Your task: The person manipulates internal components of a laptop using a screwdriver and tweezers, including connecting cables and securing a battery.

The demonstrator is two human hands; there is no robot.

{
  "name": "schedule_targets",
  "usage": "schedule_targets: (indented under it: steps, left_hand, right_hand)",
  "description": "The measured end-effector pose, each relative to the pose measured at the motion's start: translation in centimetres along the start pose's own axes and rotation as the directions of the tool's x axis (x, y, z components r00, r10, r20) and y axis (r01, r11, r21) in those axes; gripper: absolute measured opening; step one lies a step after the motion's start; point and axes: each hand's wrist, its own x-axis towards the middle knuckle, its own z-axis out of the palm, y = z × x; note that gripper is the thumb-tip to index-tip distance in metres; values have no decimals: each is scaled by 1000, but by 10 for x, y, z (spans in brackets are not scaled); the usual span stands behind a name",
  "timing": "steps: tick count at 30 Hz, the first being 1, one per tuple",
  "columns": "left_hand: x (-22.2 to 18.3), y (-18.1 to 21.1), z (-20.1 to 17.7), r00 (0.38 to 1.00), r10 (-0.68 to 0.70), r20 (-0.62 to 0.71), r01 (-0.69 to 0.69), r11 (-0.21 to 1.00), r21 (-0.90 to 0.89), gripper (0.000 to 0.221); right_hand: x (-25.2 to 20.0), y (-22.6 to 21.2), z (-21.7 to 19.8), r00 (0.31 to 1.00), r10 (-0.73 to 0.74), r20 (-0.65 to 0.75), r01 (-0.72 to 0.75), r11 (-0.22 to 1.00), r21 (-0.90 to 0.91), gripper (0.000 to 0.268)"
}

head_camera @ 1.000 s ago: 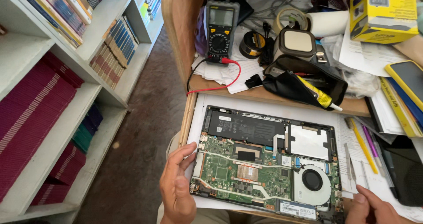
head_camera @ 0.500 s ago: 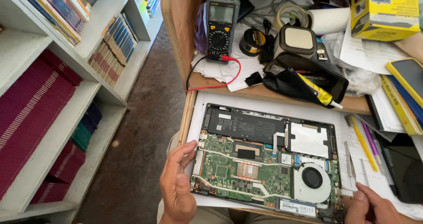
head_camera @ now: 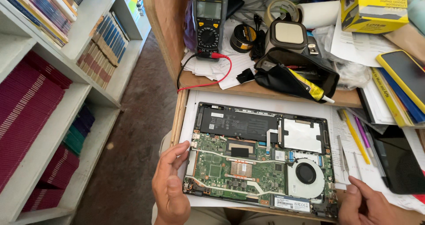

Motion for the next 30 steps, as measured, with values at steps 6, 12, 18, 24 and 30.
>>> schedule_targets:
  steps: [6, 12, 18, 24, 30]
  left_hand:
    - [0, 0, 0, 1000, -12, 3, 12, 1000, 5, 73]
    - [0, -1, 0, 1000, -1, 3, 1, 1000, -3, 70]
    - [0, 3, 1, 1000, -20, 9, 20, 1000, 9, 72]
    - [0, 3, 2, 1000, -6, 10, 6, 1000, 19, 76]
    - [-2, 2, 6, 1000, -12, 13, 12, 1000, -11, 79]
  right_hand:
    - [1, -27, 1, 991, 128, 24, -130, 990, 62, 16]
    - [1, -37, -5, 997, 77, 33, -75, 996, -42, 36]
    - [-8, -126, -7, 958, 169, -230, -233, 929, -287, 34]
    - [-14, -179, 3, 904, 90, -418, -192, 959, -209, 26]
    - [-6, -172, 2, 830, -156, -536, 88, 985, -150, 15]
